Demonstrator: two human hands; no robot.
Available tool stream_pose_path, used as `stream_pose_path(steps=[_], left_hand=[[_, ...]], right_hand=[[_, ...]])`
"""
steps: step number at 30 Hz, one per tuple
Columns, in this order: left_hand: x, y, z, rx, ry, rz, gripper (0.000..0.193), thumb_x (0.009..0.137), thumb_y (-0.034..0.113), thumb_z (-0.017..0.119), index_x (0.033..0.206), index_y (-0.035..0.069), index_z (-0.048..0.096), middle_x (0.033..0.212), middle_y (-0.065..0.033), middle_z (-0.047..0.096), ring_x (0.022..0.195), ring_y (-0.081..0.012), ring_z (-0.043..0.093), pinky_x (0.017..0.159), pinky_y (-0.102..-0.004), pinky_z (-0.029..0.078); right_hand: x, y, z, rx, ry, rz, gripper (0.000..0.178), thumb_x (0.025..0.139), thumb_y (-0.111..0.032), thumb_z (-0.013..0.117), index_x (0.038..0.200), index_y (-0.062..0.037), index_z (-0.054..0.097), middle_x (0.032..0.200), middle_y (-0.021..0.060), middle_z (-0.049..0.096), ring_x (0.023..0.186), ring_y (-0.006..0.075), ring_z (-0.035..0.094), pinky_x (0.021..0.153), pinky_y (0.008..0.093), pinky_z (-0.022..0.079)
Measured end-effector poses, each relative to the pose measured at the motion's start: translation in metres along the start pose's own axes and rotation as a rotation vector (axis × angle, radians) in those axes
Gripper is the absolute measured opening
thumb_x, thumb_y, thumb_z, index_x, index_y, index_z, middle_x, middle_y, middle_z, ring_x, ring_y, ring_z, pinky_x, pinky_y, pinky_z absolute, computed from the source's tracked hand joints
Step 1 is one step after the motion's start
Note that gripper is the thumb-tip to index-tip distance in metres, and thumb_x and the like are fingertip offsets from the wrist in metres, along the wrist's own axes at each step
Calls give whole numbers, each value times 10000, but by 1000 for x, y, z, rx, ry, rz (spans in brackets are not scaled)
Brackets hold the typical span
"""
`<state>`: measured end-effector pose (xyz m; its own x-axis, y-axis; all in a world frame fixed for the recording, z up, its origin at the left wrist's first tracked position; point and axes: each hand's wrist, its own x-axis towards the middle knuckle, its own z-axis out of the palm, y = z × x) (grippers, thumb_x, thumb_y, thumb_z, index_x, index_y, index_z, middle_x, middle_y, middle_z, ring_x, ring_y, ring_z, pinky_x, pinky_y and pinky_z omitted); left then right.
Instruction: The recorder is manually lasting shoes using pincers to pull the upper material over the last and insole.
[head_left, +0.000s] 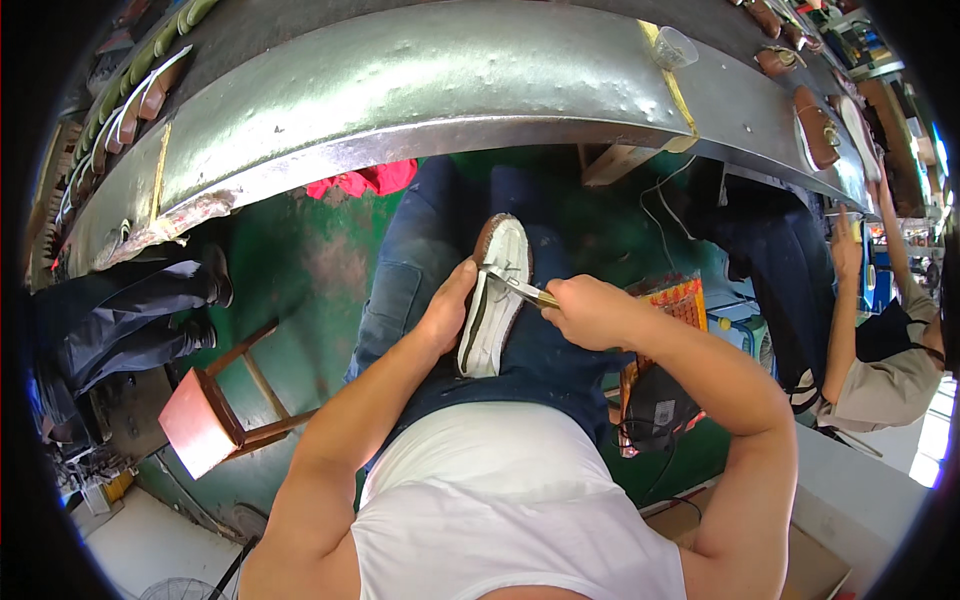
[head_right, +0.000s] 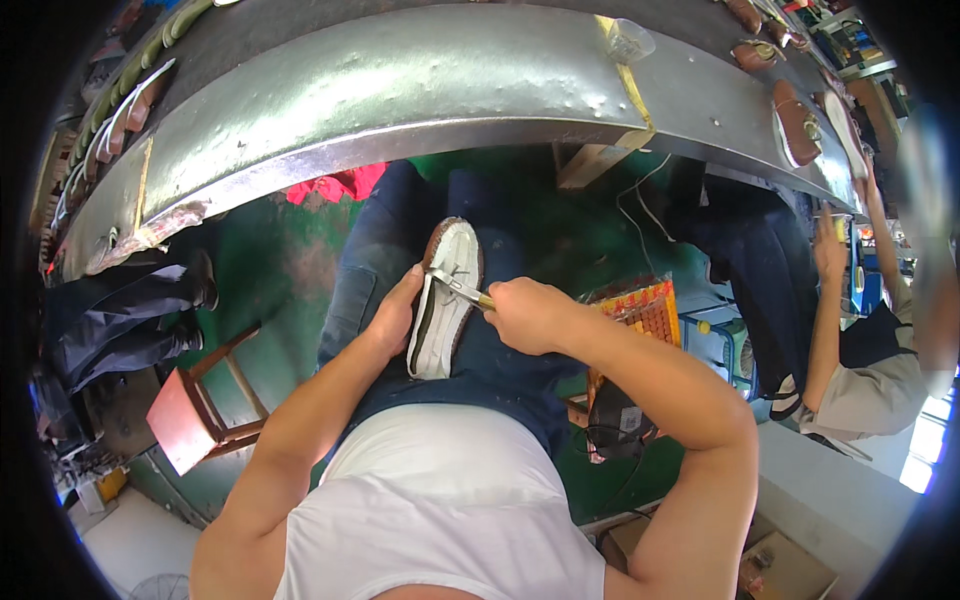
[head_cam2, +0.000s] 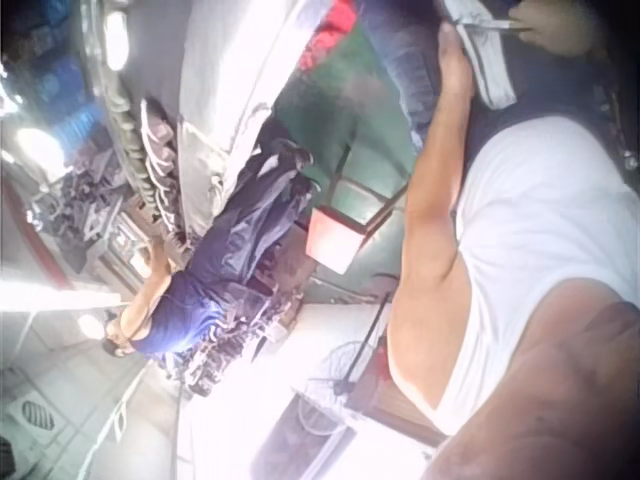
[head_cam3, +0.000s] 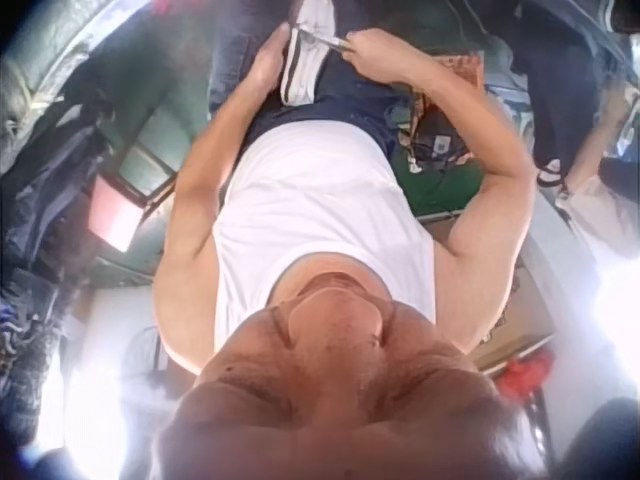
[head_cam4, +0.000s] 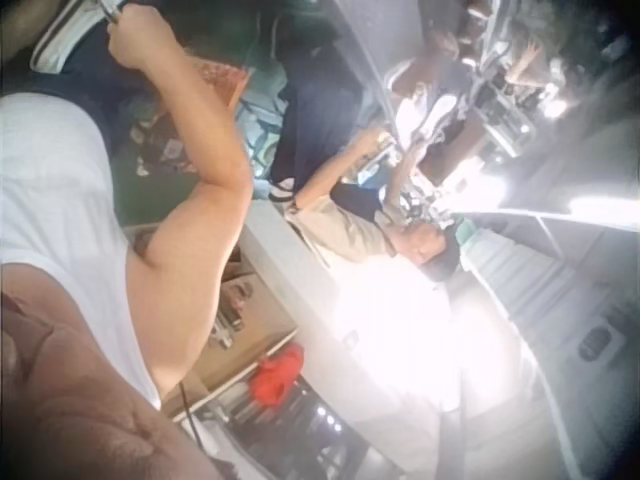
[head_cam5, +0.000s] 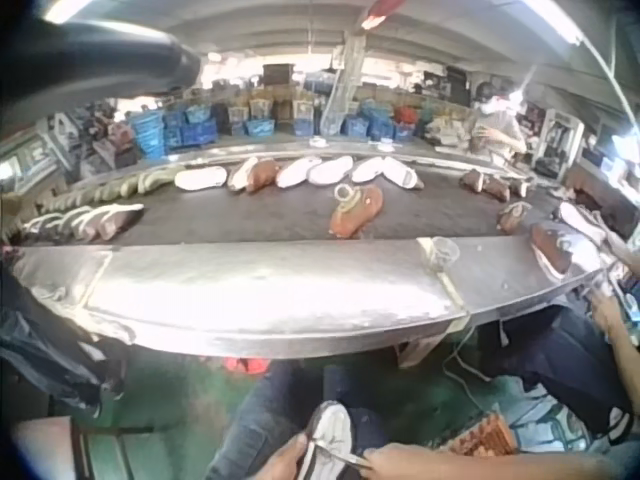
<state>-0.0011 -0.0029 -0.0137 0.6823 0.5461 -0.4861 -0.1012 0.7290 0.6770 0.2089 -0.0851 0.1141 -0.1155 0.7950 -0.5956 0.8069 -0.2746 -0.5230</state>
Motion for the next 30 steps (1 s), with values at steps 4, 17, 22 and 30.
stream_pose_path(steps=[4, 17, 22, 30], left_hand=[[-3, 15, 4, -21, -76, -58, 661, 988, 422, 575, 1492, 62, 342, 1342, -91, 550, 1233, -185, 522, 1062, -356, 414], [17, 13, 20, 202, 87, -73, 469, 911, 268, 711, 1283, 40, 538, 1149, -76, 645, 1029, -160, 614, 912, -325, 499], [27, 18, 30, 498, 222, -143, 427, 910, 239, 693, 1236, 7, 543, 1091, -85, 644, 1002, -159, 615, 896, -328, 495], [30, 29, 27, 589, 165, -268, 476, 874, 228, 732, 1239, 9, 517, 1114, -115, 649, 974, -208, 646, 871, -376, 521]], right_hand=[[0, 4, 40, 211, 146, 46, 259, 944, -225, 576, 946, 31, 610, 863, 280, 657, 864, 452, 642, 787, 491, 505], [7, 68, 87, 1591, -348, 107, 274, 992, -230, 565, 1056, 35, 596, 874, 76, 662, 690, 133, 640, 469, 235, 472], [-15, 68, 26, 1011, -219, 148, 280, 997, -248, 551, 1063, 19, 605, 918, 101, 673, 816, 180, 684, 614, 312, 572], [24, 41, 19, 325, 189, 23, 364, 942, -327, 581, 891, 31, 614, 844, 258, 657, 844, 440, 641, 760, 461, 501]])
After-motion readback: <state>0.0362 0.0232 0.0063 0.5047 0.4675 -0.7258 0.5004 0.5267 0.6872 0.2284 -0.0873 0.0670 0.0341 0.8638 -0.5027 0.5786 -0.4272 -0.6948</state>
